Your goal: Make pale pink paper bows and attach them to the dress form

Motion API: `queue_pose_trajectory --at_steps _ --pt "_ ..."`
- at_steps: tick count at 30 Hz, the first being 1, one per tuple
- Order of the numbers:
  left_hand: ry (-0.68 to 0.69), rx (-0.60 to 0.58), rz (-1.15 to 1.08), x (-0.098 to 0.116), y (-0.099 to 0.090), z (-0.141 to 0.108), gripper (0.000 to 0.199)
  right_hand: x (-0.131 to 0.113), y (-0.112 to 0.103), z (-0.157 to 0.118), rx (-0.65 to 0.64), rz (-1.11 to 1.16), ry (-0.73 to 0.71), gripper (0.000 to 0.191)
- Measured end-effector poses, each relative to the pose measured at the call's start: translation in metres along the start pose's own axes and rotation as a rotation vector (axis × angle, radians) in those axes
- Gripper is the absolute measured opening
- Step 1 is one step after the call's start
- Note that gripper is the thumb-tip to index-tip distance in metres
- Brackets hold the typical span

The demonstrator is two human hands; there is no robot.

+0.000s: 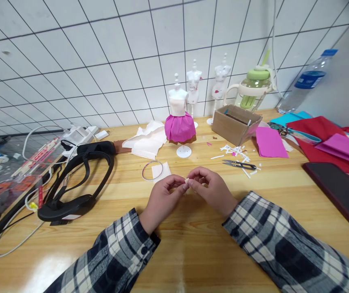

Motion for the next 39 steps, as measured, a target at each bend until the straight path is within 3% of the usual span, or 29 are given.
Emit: queue_pose_trajectory --at_steps 7,16,20,24,27,30,34,39 --pt "-0.028 0.101 -0.117 0.005 -0.001 0.001 0.023 0.001 0.001 0.003 -0.034 0.11 0.078 0.018" --pt "-0.084 0.095 -0.308 0.002 0.0 0.0 0.023 0.005 0.002 0.005 -0.066 0.211 0.102 0.021" --pt "-0.079 0.047 -0.347 0.002 -0.002 0.001 0.033 0.008 0.002 0.005 -0.074 0.167 0.079 0.022" --pt "-0.087 0.105 -0.314 0.0 -0.004 0.003 0.021 0.009 0.002 0.005 -0.059 0.19 0.078 0.027" --pt "-0.104 0.126 -0.452 -0.003 -0.004 0.003 0.021 0.009 0.002 0.005 -0.055 0.225 0.085 0.027" --pt "-0.118 0.075 -0.548 -0.004 -0.005 0.003 0.027 0.008 0.002 0.005 -0.061 0.193 0.066 0.025" --pt "-0.105 -0.011 -0.486 -0.002 -0.004 0.002 0.034 0.007 0.0 0.004 -0.081 0.101 0.013 0.022" --pt "-0.061 0.119 -0.426 -0.005 -0.006 0.004 0.021 0.008 0.0 0.005 -0.08 0.099 0.021 0.025"
Point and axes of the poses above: each hand's wrist, its own z-axis towards the middle knuckle, its own y-axis out of the palm, x = y × z, the point moved 1 cm from there along z, towards the middle knuckle, and after that the axes turned 6 degrees about y, right-handed, at the moved point
